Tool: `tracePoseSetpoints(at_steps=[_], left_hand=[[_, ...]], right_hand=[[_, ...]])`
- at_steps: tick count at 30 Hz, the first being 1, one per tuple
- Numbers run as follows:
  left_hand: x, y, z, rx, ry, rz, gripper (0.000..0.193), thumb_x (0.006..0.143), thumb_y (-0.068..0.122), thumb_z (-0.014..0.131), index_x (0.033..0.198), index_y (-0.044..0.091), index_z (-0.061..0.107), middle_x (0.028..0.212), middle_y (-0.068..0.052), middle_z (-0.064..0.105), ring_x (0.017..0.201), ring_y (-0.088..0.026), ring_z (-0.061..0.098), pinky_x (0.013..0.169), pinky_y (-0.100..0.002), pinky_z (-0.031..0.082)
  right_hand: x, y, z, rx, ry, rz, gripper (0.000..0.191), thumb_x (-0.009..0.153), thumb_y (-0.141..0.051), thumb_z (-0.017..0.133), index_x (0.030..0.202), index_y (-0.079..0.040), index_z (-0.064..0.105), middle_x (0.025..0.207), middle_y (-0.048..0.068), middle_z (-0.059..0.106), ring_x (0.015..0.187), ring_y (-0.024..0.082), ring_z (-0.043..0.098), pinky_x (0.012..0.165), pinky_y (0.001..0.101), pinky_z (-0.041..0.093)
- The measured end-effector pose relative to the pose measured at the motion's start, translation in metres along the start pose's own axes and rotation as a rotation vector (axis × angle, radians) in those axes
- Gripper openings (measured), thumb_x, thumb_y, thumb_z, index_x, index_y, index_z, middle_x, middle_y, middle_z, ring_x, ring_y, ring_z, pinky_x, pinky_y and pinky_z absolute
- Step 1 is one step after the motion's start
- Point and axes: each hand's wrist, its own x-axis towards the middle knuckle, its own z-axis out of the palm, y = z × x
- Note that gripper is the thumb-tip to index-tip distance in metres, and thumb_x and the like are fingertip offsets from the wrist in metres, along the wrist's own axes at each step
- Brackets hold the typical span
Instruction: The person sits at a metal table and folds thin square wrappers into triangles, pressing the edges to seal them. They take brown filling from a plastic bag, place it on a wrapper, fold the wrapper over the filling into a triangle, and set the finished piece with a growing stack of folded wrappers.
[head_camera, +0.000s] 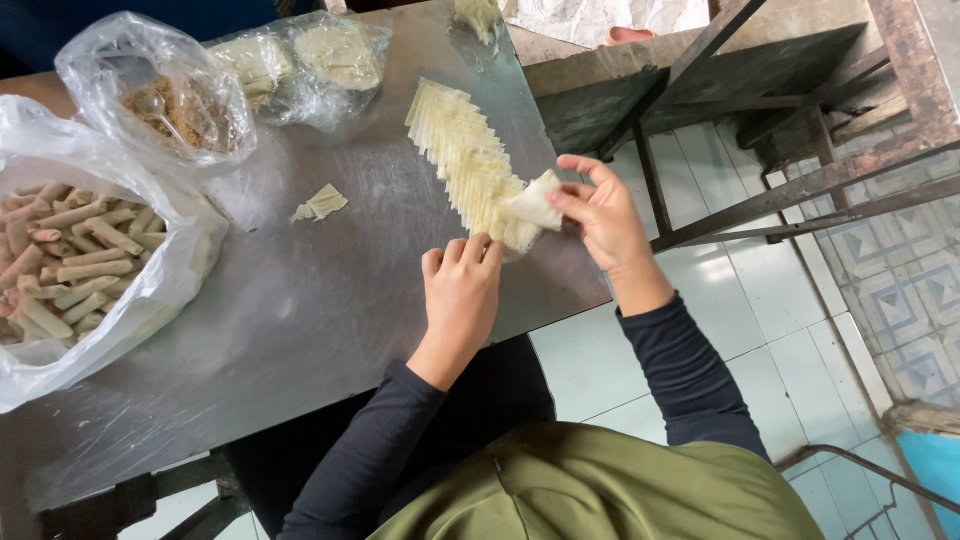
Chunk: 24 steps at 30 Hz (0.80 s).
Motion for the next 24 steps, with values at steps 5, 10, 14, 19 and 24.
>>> tracePoseSetpoints(at_steps=[5,10,14,19,24], left_hand=[[0.004,-0.002,-0.008,-0.255,0.003,-0.071,0.021,0.086,0.004,0.065,0.106,0.008,0.07,0.107,-0.006,0.07,0.097,-0.026,0.066,0.084,-0.041,0.046],[-0.002,-0.031,-0.042,-0.719,-0.001,-0.515,0.017,0.097,0.009,0.063,0.112,0.001,0.068,0.097,-0.012,0.074,0.084,-0.025,0.072,0.074,-0.035,0.057],[-0.025,-0.077,-0.082,-0.653,0.114,-0.606,0.018,0.1,0.013,0.063,0.112,0.0,0.069,0.092,-0.013,0.075,0.079,-0.018,0.072,0.074,-0.032,0.057],[-0.052,-0.11,-0.113,-0.554,0.188,-0.674,0.018,0.1,0.013,0.064,0.113,0.0,0.069,0.096,-0.012,0.075,0.08,-0.019,0.071,0.074,-0.032,0.057],[-0.062,-0.109,-0.116,-0.345,0.19,-0.55,0.016,0.096,0.01,0.069,0.11,0.003,0.07,0.1,-0.015,0.071,0.083,-0.028,0.071,0.074,-0.038,0.055]], right_hand=[[0.006,-0.031,0.005,-0.002,0.001,-0.036,0.048,0.092,0.004,0.073,0.136,-0.004,0.056,0.101,0.007,0.073,0.088,0.012,0.071,0.077,0.0253,0.057],[0.01,-0.031,0.055,-0.044,-0.145,0.019,0.051,0.091,0.005,0.073,0.137,-0.004,0.055,0.099,0.007,0.073,0.087,0.011,0.07,0.076,0.0235,0.056],[0.025,-0.008,0.111,-0.217,-0.267,-0.136,0.051,0.093,0.005,0.076,0.138,-0.003,0.055,0.099,0.007,0.072,0.086,0.009,0.066,0.077,0.0231,0.054],[-0.006,0.038,0.177,-0.738,-0.409,-0.433,0.049,0.093,-0.002,0.074,0.139,-0.006,0.055,0.097,0.003,0.071,0.083,0.011,0.063,0.075,0.0255,0.053],[-0.02,0.043,0.184,-0.776,-0.455,-0.513,0.044,0.094,0.003,0.064,0.136,-0.009,0.061,0.114,0.005,0.064,0.093,0.014,0.063,0.08,0.0286,0.054]])
